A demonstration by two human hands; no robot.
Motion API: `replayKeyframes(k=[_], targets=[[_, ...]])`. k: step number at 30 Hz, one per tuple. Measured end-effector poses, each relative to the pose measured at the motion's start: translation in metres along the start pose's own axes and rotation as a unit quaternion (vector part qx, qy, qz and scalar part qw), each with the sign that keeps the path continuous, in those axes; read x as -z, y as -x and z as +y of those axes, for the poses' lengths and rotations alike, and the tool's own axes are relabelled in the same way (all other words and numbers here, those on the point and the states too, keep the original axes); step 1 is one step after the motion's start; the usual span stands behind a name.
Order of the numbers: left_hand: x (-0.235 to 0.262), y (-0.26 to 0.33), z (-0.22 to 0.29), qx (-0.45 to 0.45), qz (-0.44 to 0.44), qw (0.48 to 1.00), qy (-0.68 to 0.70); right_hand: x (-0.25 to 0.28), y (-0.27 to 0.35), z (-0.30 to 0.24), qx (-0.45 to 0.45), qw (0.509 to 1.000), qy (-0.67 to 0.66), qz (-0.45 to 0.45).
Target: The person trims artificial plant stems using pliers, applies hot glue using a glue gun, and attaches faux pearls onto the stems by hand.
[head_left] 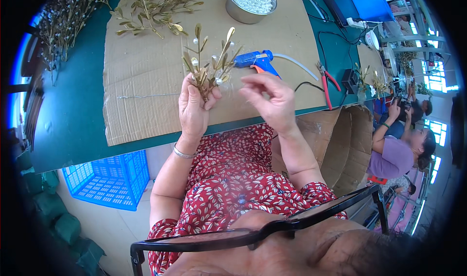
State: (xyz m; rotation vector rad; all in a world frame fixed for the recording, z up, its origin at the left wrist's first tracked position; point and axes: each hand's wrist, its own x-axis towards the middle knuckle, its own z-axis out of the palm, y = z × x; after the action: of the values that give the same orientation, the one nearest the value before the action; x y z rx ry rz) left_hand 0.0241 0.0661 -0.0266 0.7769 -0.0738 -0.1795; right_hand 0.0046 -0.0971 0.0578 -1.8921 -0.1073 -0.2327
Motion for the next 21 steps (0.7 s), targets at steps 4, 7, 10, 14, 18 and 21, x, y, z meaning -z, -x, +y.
replayKeyframes(k=[4, 7, 10, 14, 18, 21], targets=[[-0.016, -0.002, 0.008, 0.023, 0.096, 0.994, 0.054, 0.042, -0.009, 0.014, -0.011, 0.976, 0.186, 0.113], [-0.009, -0.003, 0.006, 0.018, 0.043, 0.998, 0.04, 0.061, -0.01, 0.052, -0.138, 0.978, 0.153, 0.029], [-0.003, -0.003, 0.004, 0.013, 0.029, 0.999, 0.026, 0.06, -0.014, 0.058, -0.225, 0.954, 0.182, -0.074], [0.002, -0.002, 0.0, -0.005, 0.016, 1.0, 0.005, 0.058, -0.019, 0.054, -0.242, 0.945, 0.207, -0.078], [0.003, -0.001, 0.0, -0.033, 0.009, 0.999, -0.011, 0.055, -0.016, 0.063, -0.274, 0.954, 0.123, -0.02], [0.003, -0.001, 0.0, -0.03, 0.012, 0.999, -0.006, 0.054, -0.008, 0.062, -0.218, 0.973, 0.049, 0.062]])
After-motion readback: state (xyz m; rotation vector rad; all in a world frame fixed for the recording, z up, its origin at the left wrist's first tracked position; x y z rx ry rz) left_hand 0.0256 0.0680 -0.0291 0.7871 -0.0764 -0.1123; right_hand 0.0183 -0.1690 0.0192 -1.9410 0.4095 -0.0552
